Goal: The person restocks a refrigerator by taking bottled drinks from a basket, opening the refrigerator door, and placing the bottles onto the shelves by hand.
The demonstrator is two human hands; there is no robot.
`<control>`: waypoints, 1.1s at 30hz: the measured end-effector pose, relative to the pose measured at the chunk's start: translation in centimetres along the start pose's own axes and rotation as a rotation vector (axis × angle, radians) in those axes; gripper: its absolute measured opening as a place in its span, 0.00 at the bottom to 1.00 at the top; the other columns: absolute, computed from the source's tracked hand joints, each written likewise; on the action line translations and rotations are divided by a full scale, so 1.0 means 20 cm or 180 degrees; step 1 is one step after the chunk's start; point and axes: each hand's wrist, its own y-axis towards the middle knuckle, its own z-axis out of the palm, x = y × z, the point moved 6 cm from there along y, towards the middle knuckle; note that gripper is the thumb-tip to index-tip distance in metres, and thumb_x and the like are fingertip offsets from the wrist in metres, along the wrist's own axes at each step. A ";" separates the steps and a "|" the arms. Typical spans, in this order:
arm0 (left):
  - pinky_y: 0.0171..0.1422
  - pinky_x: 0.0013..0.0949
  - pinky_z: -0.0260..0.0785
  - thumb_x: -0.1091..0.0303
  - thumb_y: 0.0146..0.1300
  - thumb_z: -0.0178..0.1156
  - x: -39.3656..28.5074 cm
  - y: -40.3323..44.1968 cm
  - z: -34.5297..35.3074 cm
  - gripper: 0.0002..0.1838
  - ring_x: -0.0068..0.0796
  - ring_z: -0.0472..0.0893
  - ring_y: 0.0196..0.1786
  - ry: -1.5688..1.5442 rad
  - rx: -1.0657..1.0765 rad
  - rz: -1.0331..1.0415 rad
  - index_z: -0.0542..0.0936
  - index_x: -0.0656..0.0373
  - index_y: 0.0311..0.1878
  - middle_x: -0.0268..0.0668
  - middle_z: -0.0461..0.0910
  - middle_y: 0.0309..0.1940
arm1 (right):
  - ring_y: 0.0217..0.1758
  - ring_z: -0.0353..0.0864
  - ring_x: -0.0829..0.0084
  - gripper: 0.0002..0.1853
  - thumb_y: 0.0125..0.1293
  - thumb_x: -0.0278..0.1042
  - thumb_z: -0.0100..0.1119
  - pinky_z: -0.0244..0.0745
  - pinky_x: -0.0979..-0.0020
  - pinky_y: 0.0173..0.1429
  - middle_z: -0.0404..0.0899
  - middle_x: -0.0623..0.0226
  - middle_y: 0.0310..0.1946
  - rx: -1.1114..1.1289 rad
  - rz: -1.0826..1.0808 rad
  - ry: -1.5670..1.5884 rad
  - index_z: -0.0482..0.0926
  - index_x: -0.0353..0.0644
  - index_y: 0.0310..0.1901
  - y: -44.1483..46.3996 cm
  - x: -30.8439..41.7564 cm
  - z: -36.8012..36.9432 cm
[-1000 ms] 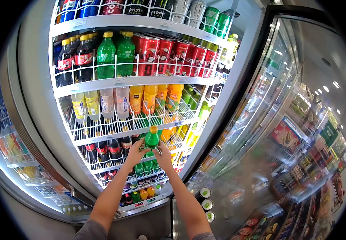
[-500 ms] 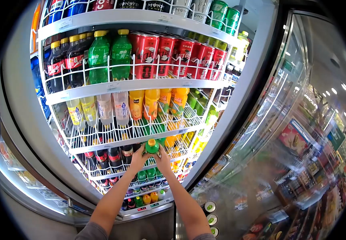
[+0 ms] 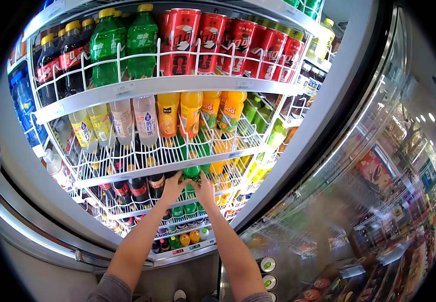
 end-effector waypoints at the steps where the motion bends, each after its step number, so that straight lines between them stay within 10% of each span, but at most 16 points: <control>1: 0.39 0.40 0.74 0.57 0.63 0.66 0.00 0.01 0.01 0.26 0.50 0.83 0.33 0.0064 0.0094 -0.0095 0.74 0.64 0.57 0.51 0.82 0.32 | 0.40 0.85 0.49 0.28 0.61 0.38 0.68 0.78 0.57 0.41 0.84 0.49 0.37 0.0010 0.0009 0.0000 0.72 0.34 0.58 0.01 -0.01 0.01; 12: 0.44 0.45 0.74 0.59 0.63 0.65 0.05 0.02 0.06 0.30 0.56 0.82 0.43 0.0134 0.0034 -0.0267 0.70 0.64 0.65 0.55 0.83 0.42 | 0.44 0.82 0.41 0.38 0.61 0.41 0.65 0.76 0.49 0.48 0.83 0.41 0.41 0.0180 -0.0202 -0.0414 0.62 0.39 0.70 0.08 -0.12 0.06; 18: 0.66 0.46 0.68 0.69 0.57 0.67 0.11 -0.08 0.14 0.51 0.62 0.73 0.63 -0.0235 0.0503 -0.0584 0.45 0.62 0.77 0.64 0.69 0.63 | 0.51 0.80 0.42 0.43 0.58 0.35 0.66 0.75 0.51 0.53 0.81 0.41 0.48 0.0288 0.0138 -0.0088 0.57 0.38 0.73 0.04 -0.07 0.02; 25: 0.68 0.45 0.66 0.69 0.57 0.67 -0.03 -0.24 0.01 0.49 0.60 0.72 0.64 -0.0339 0.0172 -0.0244 0.49 0.64 0.77 0.63 0.68 0.65 | 0.60 0.79 0.58 0.41 0.60 0.31 0.64 0.82 0.64 0.41 0.73 0.47 0.63 0.0019 -0.0191 0.0146 0.57 0.38 0.73 -0.10 -0.03 -0.07; 30: 0.61 0.41 0.72 0.68 0.57 0.67 -0.10 -0.38 -0.03 0.45 0.53 0.78 0.59 -0.0557 0.0019 -0.0360 0.55 0.62 0.76 0.60 0.73 0.61 | 0.34 0.86 0.71 0.36 0.66 0.31 0.62 0.82 0.74 0.31 0.75 0.55 0.61 0.0326 0.0691 0.0992 0.58 0.44 0.74 -0.31 0.10 -0.13; 33: 0.52 0.38 0.77 0.65 0.58 0.68 -0.10 -0.47 -0.03 0.42 0.44 0.83 0.54 -0.0983 -0.0121 -0.0329 0.61 0.61 0.74 0.55 0.78 0.56 | 0.38 0.86 0.73 0.32 0.67 0.32 0.62 0.83 0.73 0.32 0.76 0.57 0.58 0.0255 0.0867 0.1070 0.62 0.45 0.71 -0.45 0.14 -0.18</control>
